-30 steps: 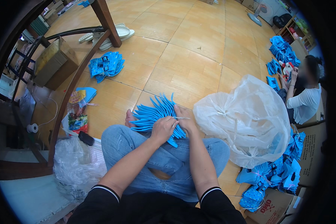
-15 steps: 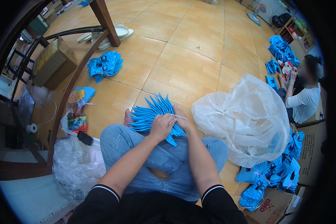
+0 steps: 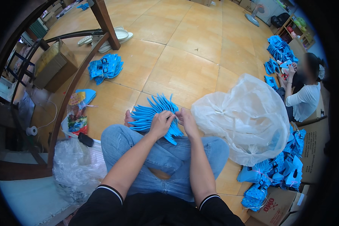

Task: The person sits on the floor and assembles blue face masks with elastic bands, then stacks them and ties the bundles with a white string. The person places the tied bundles into a large white plastic bag. Another person is visible in the background performing similar tasks.

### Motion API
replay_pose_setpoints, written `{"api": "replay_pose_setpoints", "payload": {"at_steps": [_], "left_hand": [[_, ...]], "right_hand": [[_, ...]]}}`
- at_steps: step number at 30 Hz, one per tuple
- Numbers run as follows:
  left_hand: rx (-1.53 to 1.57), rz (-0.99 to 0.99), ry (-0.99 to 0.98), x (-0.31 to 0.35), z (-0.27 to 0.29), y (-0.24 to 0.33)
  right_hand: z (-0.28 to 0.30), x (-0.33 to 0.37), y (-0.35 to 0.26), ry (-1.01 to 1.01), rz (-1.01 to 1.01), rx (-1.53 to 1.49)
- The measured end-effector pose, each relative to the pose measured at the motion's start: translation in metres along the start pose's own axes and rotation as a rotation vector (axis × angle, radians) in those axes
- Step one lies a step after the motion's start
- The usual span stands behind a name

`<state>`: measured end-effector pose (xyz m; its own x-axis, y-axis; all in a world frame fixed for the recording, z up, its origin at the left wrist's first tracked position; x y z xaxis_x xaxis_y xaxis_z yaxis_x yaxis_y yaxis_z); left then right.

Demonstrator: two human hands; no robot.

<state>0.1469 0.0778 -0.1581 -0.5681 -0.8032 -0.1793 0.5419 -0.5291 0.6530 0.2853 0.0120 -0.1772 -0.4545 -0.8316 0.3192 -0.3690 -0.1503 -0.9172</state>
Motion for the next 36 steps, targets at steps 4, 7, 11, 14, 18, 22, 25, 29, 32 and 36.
{"api": "replay_pose_setpoints", "payload": {"at_steps": [4,7,11,14,18,22,25,29,32,36], "left_hand": [[0.008,0.001,0.007,0.0,0.001,0.001],[0.005,0.003,0.002,0.001,0.001,0.001],[0.021,0.008,-0.005,0.001,0.001,0.002],[-0.018,-0.003,-0.005,0.0,0.0,0.001],[-0.05,-0.002,-0.02,0.0,-0.001,0.0],[-0.046,-0.016,-0.015,0.0,0.0,0.001],[-0.045,-0.035,0.001,0.0,0.002,0.002],[-0.077,-0.031,-0.009,0.0,0.003,0.004],[-0.076,-0.032,-0.01,0.001,0.002,0.003],[-0.057,0.002,-0.027,0.001,0.0,0.001]], "right_hand": [[0.009,0.013,-0.007,-0.14,0.022,0.153],[0.01,0.011,-0.003,-0.133,0.054,0.187],[0.008,0.004,0.009,-0.152,0.064,0.217],[0.009,-0.002,0.011,-0.111,-0.027,0.178],[0.009,-0.003,0.005,0.046,-0.05,-0.224],[0.006,0.002,-0.001,0.004,-0.24,-0.307],[0.003,0.004,0.002,-0.081,-0.131,-0.002],[0.004,-0.002,0.01,-0.081,-0.075,0.022],[0.005,-0.007,0.015,-0.04,-0.105,-0.018],[0.004,-0.003,0.016,-0.074,-0.087,0.007]]}}
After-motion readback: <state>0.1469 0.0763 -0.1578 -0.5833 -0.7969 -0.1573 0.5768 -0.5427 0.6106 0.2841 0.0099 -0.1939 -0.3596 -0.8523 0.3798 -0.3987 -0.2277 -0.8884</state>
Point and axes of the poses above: each hand's wrist, its own x-axis away from the middle knuckle, its own z-axis out of the back of the hand, y = z × x, the point moved 1 cm from there along -x, towards the middle knuckle, and after that the axes turned 14 degrees about -x, right-handed, at the moved point
